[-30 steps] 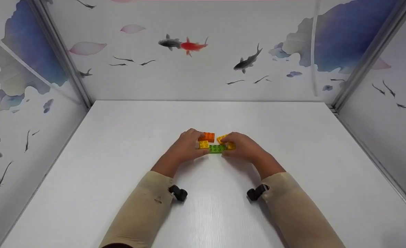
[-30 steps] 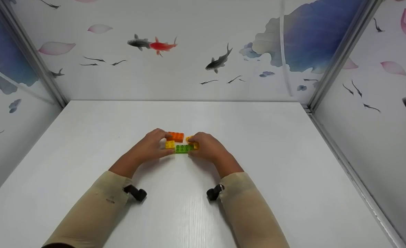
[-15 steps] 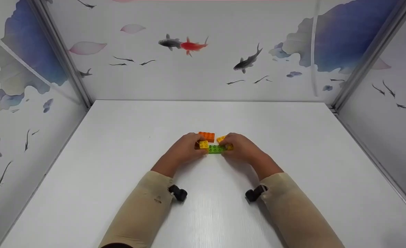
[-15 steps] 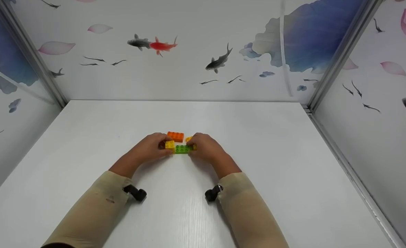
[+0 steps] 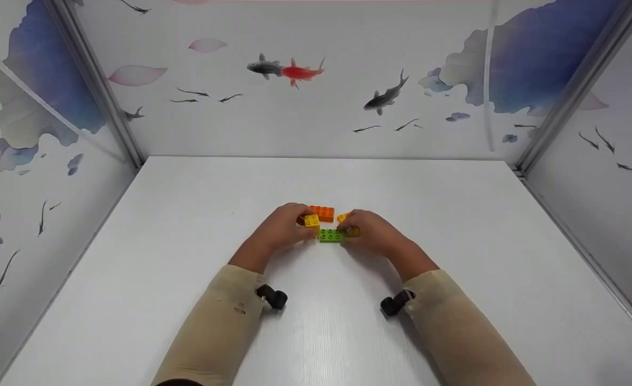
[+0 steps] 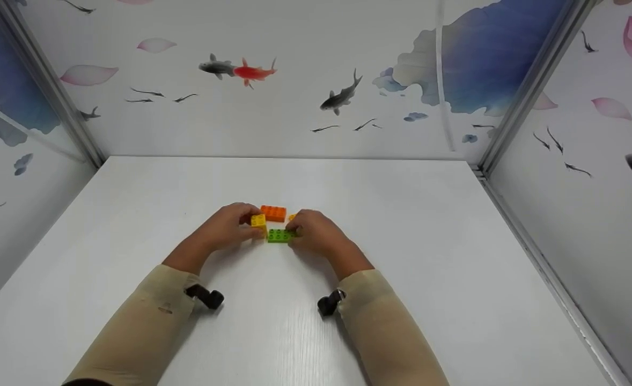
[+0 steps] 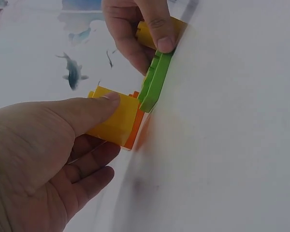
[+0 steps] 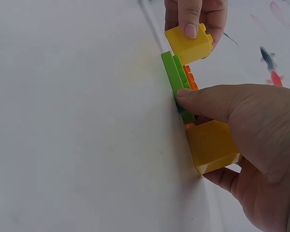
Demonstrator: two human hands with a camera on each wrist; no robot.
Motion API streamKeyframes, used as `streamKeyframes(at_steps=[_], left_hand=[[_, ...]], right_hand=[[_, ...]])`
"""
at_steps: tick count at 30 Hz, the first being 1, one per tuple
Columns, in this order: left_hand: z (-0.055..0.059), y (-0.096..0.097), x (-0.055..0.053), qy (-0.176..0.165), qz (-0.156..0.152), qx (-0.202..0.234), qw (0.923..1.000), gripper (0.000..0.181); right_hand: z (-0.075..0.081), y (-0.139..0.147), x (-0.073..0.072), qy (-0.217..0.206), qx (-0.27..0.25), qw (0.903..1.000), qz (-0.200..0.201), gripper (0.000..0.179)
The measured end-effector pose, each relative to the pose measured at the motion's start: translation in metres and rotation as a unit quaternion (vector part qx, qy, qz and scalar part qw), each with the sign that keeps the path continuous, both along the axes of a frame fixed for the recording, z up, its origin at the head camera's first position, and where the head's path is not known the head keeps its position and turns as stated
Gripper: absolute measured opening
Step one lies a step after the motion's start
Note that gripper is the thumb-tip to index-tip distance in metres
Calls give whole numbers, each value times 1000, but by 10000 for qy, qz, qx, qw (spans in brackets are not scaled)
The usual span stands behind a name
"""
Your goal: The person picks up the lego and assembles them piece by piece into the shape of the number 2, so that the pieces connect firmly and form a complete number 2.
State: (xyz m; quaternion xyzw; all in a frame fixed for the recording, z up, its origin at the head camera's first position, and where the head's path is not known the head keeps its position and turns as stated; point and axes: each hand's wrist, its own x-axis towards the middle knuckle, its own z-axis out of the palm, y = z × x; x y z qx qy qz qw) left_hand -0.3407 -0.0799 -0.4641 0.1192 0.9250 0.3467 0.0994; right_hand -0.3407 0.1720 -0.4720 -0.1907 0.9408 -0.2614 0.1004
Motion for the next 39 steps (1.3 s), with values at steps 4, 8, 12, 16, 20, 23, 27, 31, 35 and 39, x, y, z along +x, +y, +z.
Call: streamKeyframes(at_steps=[4, 8, 12, 16, 20, 23, 27, 31, 35, 39], left_hand=[[1, -4, 0, 3, -23, 75, 10000, 50], [2, -10, 0, 141, -132, 129, 9997, 49], [3, -14, 0, 258, -216, 177, 9993, 51], [5, -16, 0, 231, -235, 189, 9993, 50], [7, -15, 2, 175, -221, 161, 9995, 48], [9, -13, 3, 128, -236, 137, 9995, 49], [10, -11, 4, 65, -265, 101, 9996, 49], [10, -9, 5, 35, -285, 90, 9995, 50], [10, -8, 7, 114, -371, 151, 9991, 50], [8, -6, 9, 182, -470, 192, 9985, 47]], right_hand=[[0, -1, 2, -15, -99, 9999, 90, 32], [-1, -2, 4, 33, -138, 9996, 256, 32], [-1, -5, 6, 99, -106, 9992, 359, 33], [-2, -9, 8, 120, -104, 9988, 466, 33], [-2, -12, 11, 101, -164, 9985, 518, 32], [-2, -13, 11, 76, -180, 9985, 521, 32], [-1, -12, 11, 44, -154, 9987, 484, 35], [1, -10, 10, 22, -151, 9992, 373, 38], [2, -8, 9, 39, -150, 9995, 272, 40], [3, -6, 9, 143, -134, 9993, 318, 41]])
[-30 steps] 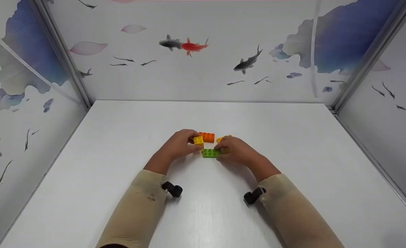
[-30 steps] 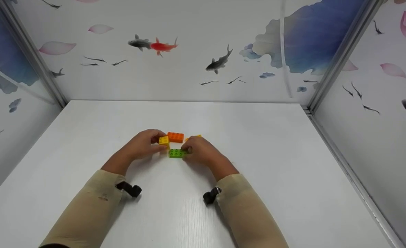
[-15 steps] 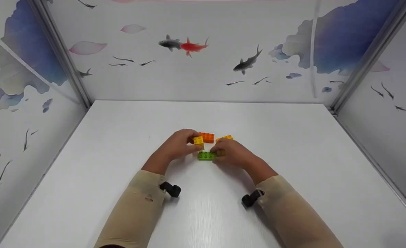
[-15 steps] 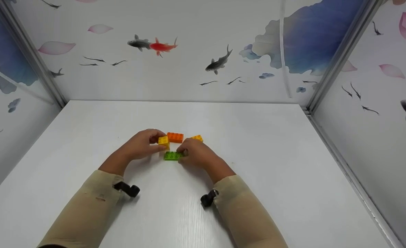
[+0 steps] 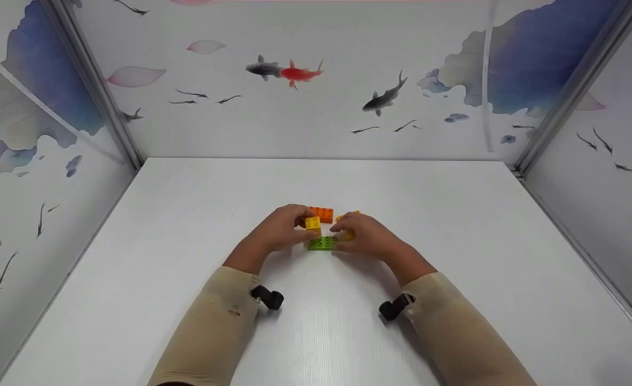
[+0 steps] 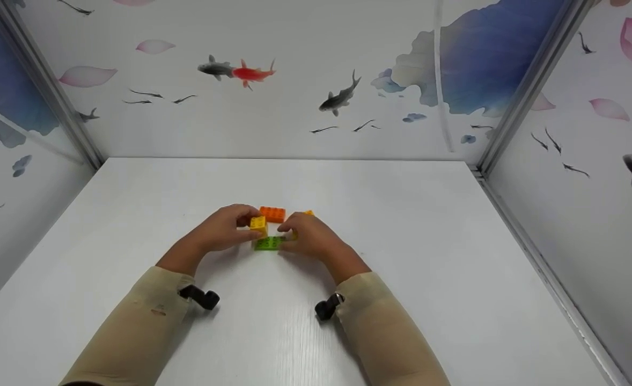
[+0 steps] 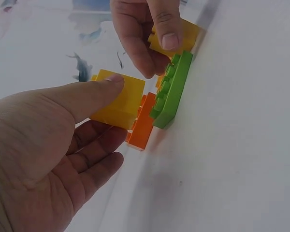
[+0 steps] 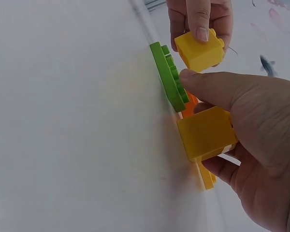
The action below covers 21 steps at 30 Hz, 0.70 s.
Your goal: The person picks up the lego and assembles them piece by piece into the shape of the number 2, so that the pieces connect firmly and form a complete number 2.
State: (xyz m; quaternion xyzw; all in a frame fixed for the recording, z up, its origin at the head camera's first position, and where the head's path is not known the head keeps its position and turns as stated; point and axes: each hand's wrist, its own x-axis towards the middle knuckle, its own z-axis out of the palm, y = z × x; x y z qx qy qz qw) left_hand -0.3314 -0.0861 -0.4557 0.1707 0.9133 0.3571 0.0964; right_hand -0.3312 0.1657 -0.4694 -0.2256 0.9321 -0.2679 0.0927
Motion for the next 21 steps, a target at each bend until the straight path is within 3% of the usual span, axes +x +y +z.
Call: streamKeyframes(at_steps=[13, 21], left_hand=[[-5, 1, -2, -147, -162, -72, 9997, 39], [-8, 4, -2, -290, -220, -57, 9993, 37]], right_hand=[[-6, -1, -1, 7, -146, 9995, 274, 27], [-6, -1, -2, -19, -87, 9997, 217, 27]])
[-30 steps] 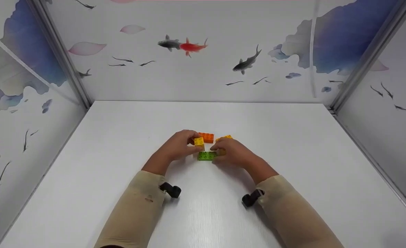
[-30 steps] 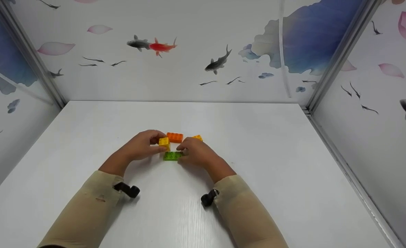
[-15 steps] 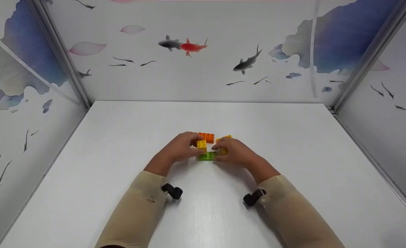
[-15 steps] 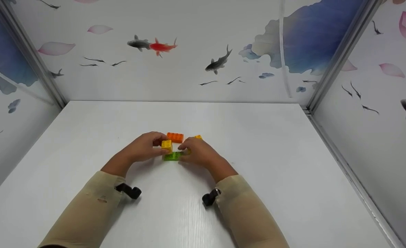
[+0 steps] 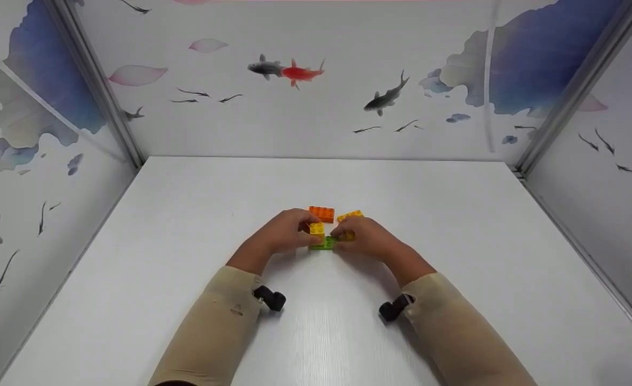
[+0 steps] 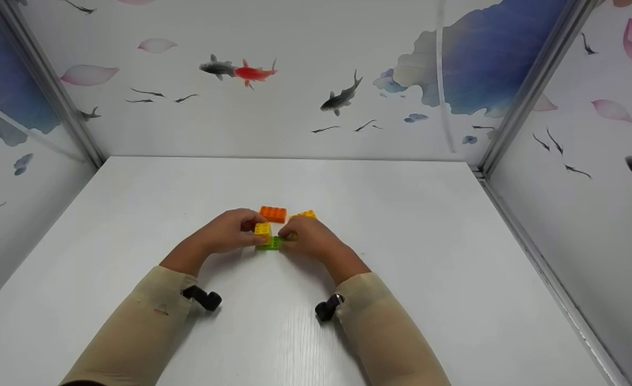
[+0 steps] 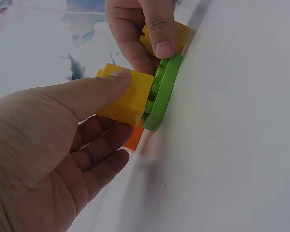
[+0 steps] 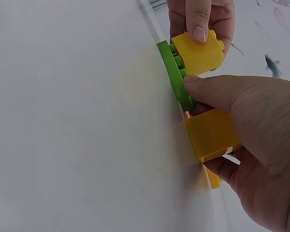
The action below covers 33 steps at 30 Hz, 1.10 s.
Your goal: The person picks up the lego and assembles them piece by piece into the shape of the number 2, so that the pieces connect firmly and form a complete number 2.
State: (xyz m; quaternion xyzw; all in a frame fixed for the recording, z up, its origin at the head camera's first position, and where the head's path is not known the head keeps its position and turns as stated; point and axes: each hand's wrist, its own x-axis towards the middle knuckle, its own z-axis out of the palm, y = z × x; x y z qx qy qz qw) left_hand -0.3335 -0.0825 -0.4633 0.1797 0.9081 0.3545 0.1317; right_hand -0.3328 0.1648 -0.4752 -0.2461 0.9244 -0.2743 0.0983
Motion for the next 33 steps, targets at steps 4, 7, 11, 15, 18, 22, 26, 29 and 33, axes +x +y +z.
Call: streamKeyframes(at_steps=[4, 7, 11, 15, 18, 22, 26, 29, 33], left_hand=[[-1, 1, 0, -15, -12, -7, 10000, 37], [-1, 0, 0, 55, -45, 37, 10000, 37], [-2, -1, 0, 166, -62, 95, 9998, 38], [-3, -1, -1, 143, -44, 117, 9998, 38], [-3, 0, -2, 48, -6, 138, 9999, 38], [-3, 1, -2, -36, 45, 130, 9999, 37], [-3, 1, -3, -43, 38, 101, 9999, 36], [-4, 1, -3, -54, 43, 95, 9999, 36], [-5, 1, -4, -51, 47, 130, 9999, 35]], right_hand=[[1, 1, 1, 33, -55, 10000, 12, 27], [0, 1, 1, 73, -79, 9999, 37, 27], [-1, 1, 0, 95, -62, 9999, 55, 28], [-1, 1, -2, 86, -29, 9999, 53, 28], [-2, 1, -2, 66, 6, 10000, 25, 27], [-2, 1, -3, 27, 12, 10000, -37, 28], [-2, 1, -2, 42, -34, 10000, 8, 28], [-1, 2, -2, 56, -54, 10000, 23, 28], [0, 4, -1, 42, -95, 9999, -36, 29]])
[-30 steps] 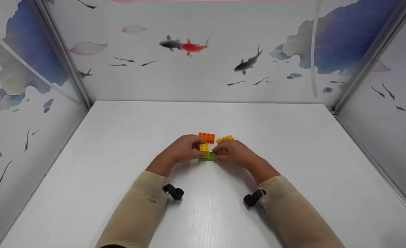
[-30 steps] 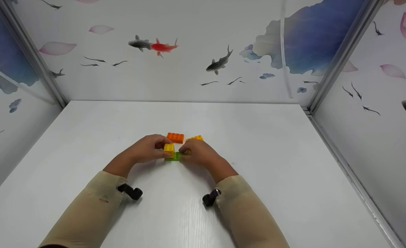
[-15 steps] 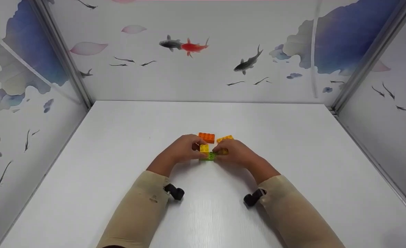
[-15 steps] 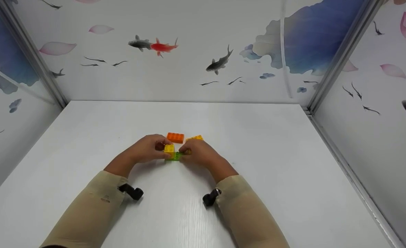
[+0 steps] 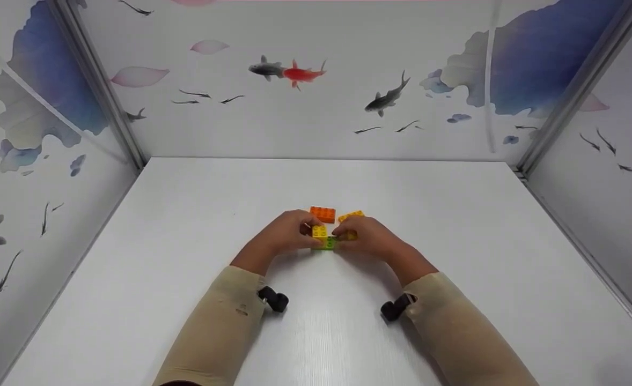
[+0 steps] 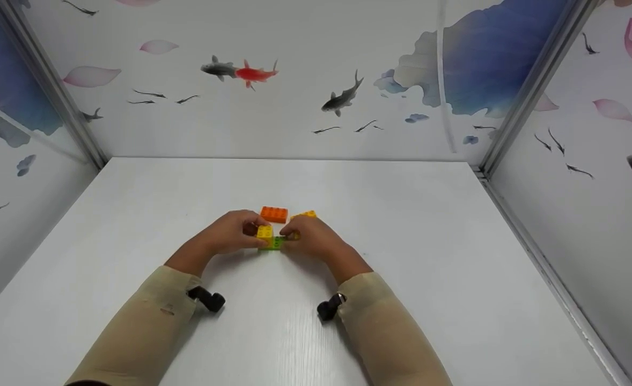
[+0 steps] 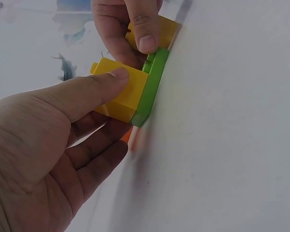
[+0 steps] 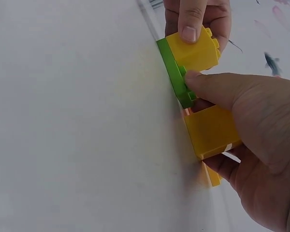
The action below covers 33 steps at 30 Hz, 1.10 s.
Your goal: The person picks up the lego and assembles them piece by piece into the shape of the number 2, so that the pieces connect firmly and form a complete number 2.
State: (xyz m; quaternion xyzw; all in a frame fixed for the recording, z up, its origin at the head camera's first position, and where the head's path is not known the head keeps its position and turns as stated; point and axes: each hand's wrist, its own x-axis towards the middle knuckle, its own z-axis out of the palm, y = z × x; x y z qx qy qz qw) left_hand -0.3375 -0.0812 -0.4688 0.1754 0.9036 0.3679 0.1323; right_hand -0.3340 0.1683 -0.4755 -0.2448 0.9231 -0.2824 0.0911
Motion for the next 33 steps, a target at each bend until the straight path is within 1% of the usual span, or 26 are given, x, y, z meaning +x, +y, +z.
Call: streamKeyframes(at_steps=[3, 7, 10, 14, 21, 26, 29, 33], left_hand=[[-1, 0, 0, 1, 5, 43, 10000, 35], [-4, 0, -1, -54, 19, 89, 9999, 35], [-3, 0, 0, -76, 49, 76, 9999, 35], [-2, 1, 0, -75, 74, 16, 9999, 36], [0, 1, -1, -136, 75, -12, 9999, 34], [2, 1, -1, -159, 69, -70, 9998, 36], [2, 1, -1, -168, 72, -99, 9998, 37], [2, 1, 0, -178, 77, -84, 9998, 38]], right_hand=[[3, 4, 1, -39, -99, 9999, -113, 30], [8, 10, 1, -209, -336, 9987, -331, 34], [12, 14, 0, -299, -472, 9974, -458, 38], [16, 18, -2, -343, -479, 9963, -624, 39], [18, 16, -6, -525, -401, 9943, -841, 39], [21, 11, -17, -571, -458, 9918, -1044, 41], [24, 7, -27, -628, -468, 9903, -1147, 44], [28, -2, -42, -683, -338, 9895, -1230, 45]])
